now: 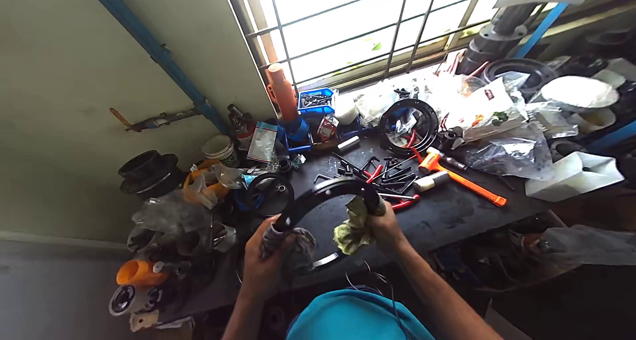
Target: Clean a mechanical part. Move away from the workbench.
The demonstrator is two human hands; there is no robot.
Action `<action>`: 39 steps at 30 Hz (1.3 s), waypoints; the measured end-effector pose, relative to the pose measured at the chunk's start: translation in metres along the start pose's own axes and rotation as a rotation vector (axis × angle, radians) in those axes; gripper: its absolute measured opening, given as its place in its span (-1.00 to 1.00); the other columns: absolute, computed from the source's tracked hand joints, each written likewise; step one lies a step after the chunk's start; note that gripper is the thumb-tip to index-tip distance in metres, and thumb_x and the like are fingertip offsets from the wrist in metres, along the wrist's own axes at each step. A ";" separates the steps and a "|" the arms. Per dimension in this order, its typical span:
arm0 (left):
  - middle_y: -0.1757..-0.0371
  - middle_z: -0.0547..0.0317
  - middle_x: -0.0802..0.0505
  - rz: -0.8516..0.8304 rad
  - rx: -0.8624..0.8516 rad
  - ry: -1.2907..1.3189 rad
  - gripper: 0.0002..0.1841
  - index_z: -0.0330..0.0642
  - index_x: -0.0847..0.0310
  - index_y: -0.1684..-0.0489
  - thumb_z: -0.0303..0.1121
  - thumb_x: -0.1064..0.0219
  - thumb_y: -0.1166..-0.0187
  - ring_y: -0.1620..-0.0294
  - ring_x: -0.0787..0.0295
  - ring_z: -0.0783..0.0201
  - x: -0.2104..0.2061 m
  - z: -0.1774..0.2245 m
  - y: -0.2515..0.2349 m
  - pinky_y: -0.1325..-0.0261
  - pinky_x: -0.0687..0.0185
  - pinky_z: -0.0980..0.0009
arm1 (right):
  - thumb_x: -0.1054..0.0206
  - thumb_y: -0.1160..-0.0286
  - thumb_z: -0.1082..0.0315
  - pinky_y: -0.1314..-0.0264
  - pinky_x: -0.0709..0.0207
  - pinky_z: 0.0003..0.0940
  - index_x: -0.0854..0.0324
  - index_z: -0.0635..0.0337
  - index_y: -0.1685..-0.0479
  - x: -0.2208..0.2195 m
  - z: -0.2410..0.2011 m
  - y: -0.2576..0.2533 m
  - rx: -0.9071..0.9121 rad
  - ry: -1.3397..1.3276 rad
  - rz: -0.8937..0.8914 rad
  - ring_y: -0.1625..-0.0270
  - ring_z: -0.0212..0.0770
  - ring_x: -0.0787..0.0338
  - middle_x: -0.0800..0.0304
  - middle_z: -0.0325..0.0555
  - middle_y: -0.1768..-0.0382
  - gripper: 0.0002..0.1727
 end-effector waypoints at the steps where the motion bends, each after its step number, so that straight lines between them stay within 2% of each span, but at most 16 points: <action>1: 0.07 0.45 -0.88 -0.061 -0.001 -0.049 -0.68 -0.05 -0.74 -0.17 -0.14 -0.44 -0.57 0.10 -0.81 0.57 0.000 0.002 -0.005 -0.04 -0.78 0.57 | -0.42 -0.06 0.47 0.30 -0.71 -0.43 -0.75 0.10 0.29 0.004 -0.014 -0.007 0.091 0.174 -0.076 0.40 -0.50 -0.77 -0.82 -0.35 0.43 -0.81; 3: 0.04 0.39 -0.89 -0.174 0.011 -0.158 -0.66 -0.09 -0.74 -0.20 -0.21 -0.46 -0.52 0.09 -0.82 0.55 -0.007 0.004 -0.011 -0.04 -0.80 0.54 | -0.52 -0.02 0.49 0.14 -0.73 -0.28 -0.76 0.18 0.22 0.002 -0.040 -0.018 0.249 0.477 -0.246 0.28 -0.38 -0.81 -0.84 -0.22 0.34 -0.74; 7: 0.00 0.36 -0.89 -0.289 -0.006 -0.317 -0.62 -0.09 -0.73 -0.23 -0.14 -0.46 -0.51 0.06 -0.82 0.56 -0.027 -0.003 -0.011 -0.08 -0.79 0.51 | -0.67 0.00 0.42 0.37 -0.66 0.08 -0.70 0.22 0.22 -0.037 -0.079 -0.011 0.517 0.985 -0.447 0.44 0.00 -0.82 -0.76 -0.05 0.53 -0.67; 10: 0.03 0.37 -0.89 -0.218 -0.028 -0.289 -0.62 -0.11 -0.73 -0.19 -0.20 -0.49 -0.44 0.07 -0.82 0.58 -0.035 -0.004 -0.002 -0.07 -0.80 0.54 | -0.51 -0.06 0.44 0.53 -0.54 -0.11 -0.64 0.16 0.39 -0.059 -0.087 0.001 0.892 1.047 -0.408 0.53 -0.07 -0.72 -0.61 -0.14 0.62 -0.84; 12: 0.04 0.37 -0.89 -0.147 -0.072 -0.246 -0.63 -0.13 -0.75 -0.16 -0.26 -0.52 -0.39 0.09 -0.82 0.57 -0.034 0.003 -0.001 -0.04 -0.80 0.56 | -0.46 -0.02 0.43 0.51 -0.56 -0.11 -0.61 0.18 0.44 -0.055 -0.083 -0.007 0.967 0.876 -0.320 0.50 -0.07 -0.74 -0.64 -0.11 0.59 -0.85; 15: 0.04 0.39 -0.89 -0.053 -0.111 -0.188 -0.63 -0.08 -0.73 -0.14 -0.25 -0.55 -0.38 0.09 -0.83 0.55 -0.023 0.014 -0.002 -0.03 -0.80 0.56 | -0.55 -0.01 0.36 0.32 -0.72 -0.11 -0.69 0.32 0.22 -0.031 -0.062 -0.021 0.779 0.606 -0.114 0.33 -0.13 -0.86 -0.82 0.00 0.40 -0.68; 17: 0.08 0.42 -0.88 0.022 -0.100 -0.117 -0.65 -0.02 -0.73 -0.11 -0.22 -0.58 -0.38 0.11 -0.83 0.52 -0.011 0.018 -0.001 -0.01 -0.81 0.56 | -0.56 -0.08 0.39 -0.06 -0.75 -0.31 -0.70 0.30 0.03 -0.020 -0.034 -0.024 0.503 0.369 -0.002 0.10 -0.33 -0.85 -0.86 -0.10 0.17 -0.61; 18: 0.10 0.43 -0.88 0.057 -0.094 -0.073 -0.65 0.01 -0.73 -0.11 -0.20 -0.58 -0.38 0.12 -0.82 0.52 -0.006 0.020 -0.001 0.01 -0.80 0.57 | -0.54 -0.12 0.45 -0.10 -0.74 -0.38 -0.70 0.26 0.00 -0.021 -0.016 -0.021 0.346 0.186 0.039 0.07 -0.39 -0.83 -0.86 -0.18 0.13 -0.63; 19: 0.09 0.46 -0.87 0.084 -0.094 -0.022 -0.65 0.05 -0.71 -0.12 -0.18 -0.59 -0.40 0.12 -0.81 0.53 -0.001 0.021 -0.001 0.00 -0.79 0.59 | -0.50 -0.19 0.48 -0.05 -0.78 -0.38 -0.71 0.23 -0.03 -0.024 0.000 -0.015 0.190 -0.033 0.058 0.09 -0.40 -0.85 -0.88 -0.20 0.14 -0.65; 22: 0.03 0.54 -0.85 0.167 -0.112 0.071 -0.61 0.10 -0.66 -0.19 -0.15 -0.57 -0.43 0.07 -0.79 0.60 0.015 0.018 -0.005 -0.04 -0.76 0.63 | -0.56 -0.29 0.25 0.20 -0.79 -0.31 -0.63 0.04 -0.10 -0.042 0.025 0.008 -0.119 -0.504 -0.024 0.26 -0.35 -0.84 -0.86 -0.22 0.22 -0.62; 26: 0.02 0.54 -0.80 0.257 -0.060 0.138 -0.51 0.08 -0.61 -0.25 -0.04 -0.59 -0.37 0.09 -0.75 0.61 0.041 0.005 -0.014 0.02 -0.74 0.64 | -0.69 -0.09 0.20 0.22 -0.79 -0.33 -0.61 -0.06 -0.12 -0.050 0.015 0.034 -0.228 -0.642 -0.144 0.29 -0.35 -0.86 -0.87 -0.22 0.26 -0.46; 28: 0.04 0.53 -0.79 0.283 -0.025 0.149 -0.49 0.04 -0.56 -0.28 -0.04 -0.55 -0.41 0.10 -0.74 0.61 0.048 -0.001 -0.017 0.01 -0.73 0.63 | -0.71 -0.04 0.22 0.19 -0.80 -0.35 -0.67 -0.09 -0.05 -0.051 0.010 0.044 -0.241 -0.675 -0.176 0.29 -0.37 -0.86 -0.88 -0.24 0.28 -0.50; 30: 0.07 0.48 -0.81 0.337 0.043 0.219 -0.56 0.01 -0.54 -0.30 -0.10 -0.47 -0.51 0.11 -0.77 0.56 0.048 -0.013 -0.016 0.03 -0.77 0.56 | -0.70 -0.09 0.23 0.15 -0.81 -0.34 -0.74 -0.09 0.00 -0.053 0.007 0.054 -0.233 -0.720 -0.220 0.26 -0.37 -0.88 -0.90 -0.22 0.27 -0.58; 33: 0.13 0.40 -0.87 0.420 0.289 0.447 -0.74 0.07 -0.57 -0.26 -0.11 -0.18 -0.78 0.14 -0.84 0.51 0.034 -0.032 -0.009 0.07 -0.85 0.46 | -0.66 -0.20 0.17 0.08 -0.82 -0.29 -0.79 -0.09 0.03 -0.060 -0.001 0.068 -0.247 -0.808 -0.264 0.22 -0.34 -0.90 -0.91 -0.19 0.26 -0.67; 36: 0.21 0.26 -0.89 0.524 0.563 0.675 -0.66 0.01 -0.65 -0.11 0.00 -0.08 -0.82 0.21 -0.88 0.39 0.013 -0.055 0.005 0.15 -0.88 0.33 | -0.63 -0.28 0.09 -0.01 -0.82 -0.28 -0.77 -0.09 -0.01 -0.058 -0.021 0.074 -0.247 -0.824 -0.300 0.15 -0.33 -0.92 -0.92 -0.19 0.23 -0.67; 39: 0.26 0.21 -0.89 0.596 0.687 0.735 -0.60 -0.05 -0.69 -0.03 0.03 -0.06 -0.81 0.25 -0.88 0.35 0.000 -0.065 0.018 0.19 -0.87 0.30 | -0.61 -0.32 0.15 -0.03 -0.82 -0.29 -0.77 -0.06 -0.03 -0.055 -0.024 0.078 -0.251 -0.833 -0.323 0.14 -0.32 -0.92 -0.93 -0.16 0.20 -0.69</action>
Point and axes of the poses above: each hand's wrist, its own y-axis away from the middle knuckle, its own x-axis out of the back of the hand, z = x × y, the point moved 4 cm from there along -y, towards the middle knuckle
